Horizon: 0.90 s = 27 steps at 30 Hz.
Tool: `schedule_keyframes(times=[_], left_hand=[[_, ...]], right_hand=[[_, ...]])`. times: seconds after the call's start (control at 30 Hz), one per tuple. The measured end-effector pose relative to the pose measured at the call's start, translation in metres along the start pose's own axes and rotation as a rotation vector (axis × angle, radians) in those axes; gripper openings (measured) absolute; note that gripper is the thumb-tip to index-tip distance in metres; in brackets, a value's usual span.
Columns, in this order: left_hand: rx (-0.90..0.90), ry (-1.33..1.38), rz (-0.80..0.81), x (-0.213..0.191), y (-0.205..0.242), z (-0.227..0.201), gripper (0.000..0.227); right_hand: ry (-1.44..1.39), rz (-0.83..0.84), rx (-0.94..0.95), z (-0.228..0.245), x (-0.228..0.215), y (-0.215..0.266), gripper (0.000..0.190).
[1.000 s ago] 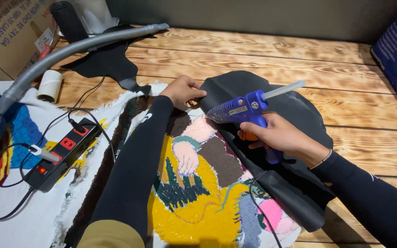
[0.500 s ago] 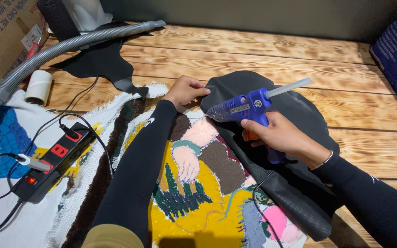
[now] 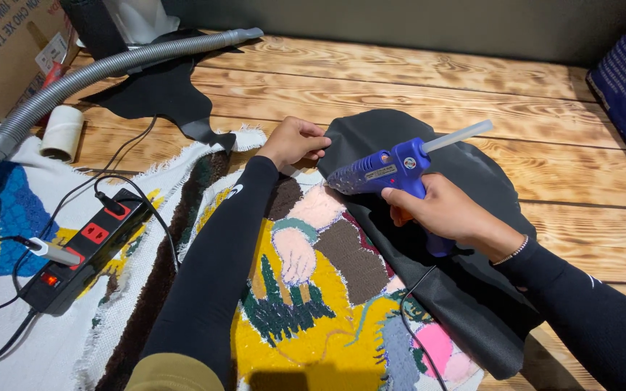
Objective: Apply hot glue to the back of a handmade rug to attach a non-slip backing material.
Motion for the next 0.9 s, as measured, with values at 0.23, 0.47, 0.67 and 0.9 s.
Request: schedule_keyframes(times=[0.23,0.47,0.67,0.9], left_hand=[[-0.004,0.003,0.034,0.001,-0.005,0.004,0.02],[-0.018,0.016,0.058,0.0,-0.002,0.001,0.02],[-0.024,0.032,0.088,0.0,-0.002,0.004,0.022],[-0.031,0.034,0.083,-0.001,-0.004,0.007,0.028]], right_hand=[[0.016,0.029,0.025,0.006,0.004,-0.001,0.043],[0.028,0.051,-0.011,0.01,0.007,-0.003,0.045],[-0.008,0.07,-0.021,0.011,0.01,-0.006,0.041],[-0.013,0.095,-0.032,0.014,0.014,-0.006,0.038]])
Point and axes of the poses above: each hand's wrist, its own y-axis away from the middle knuckle, its own x-axis out of the palm, z = x × y, the point moved 5 cm from there along -y, towards the middle knuckle, and after that the axes turned 3 degrees about z, right-handed, at the moved point
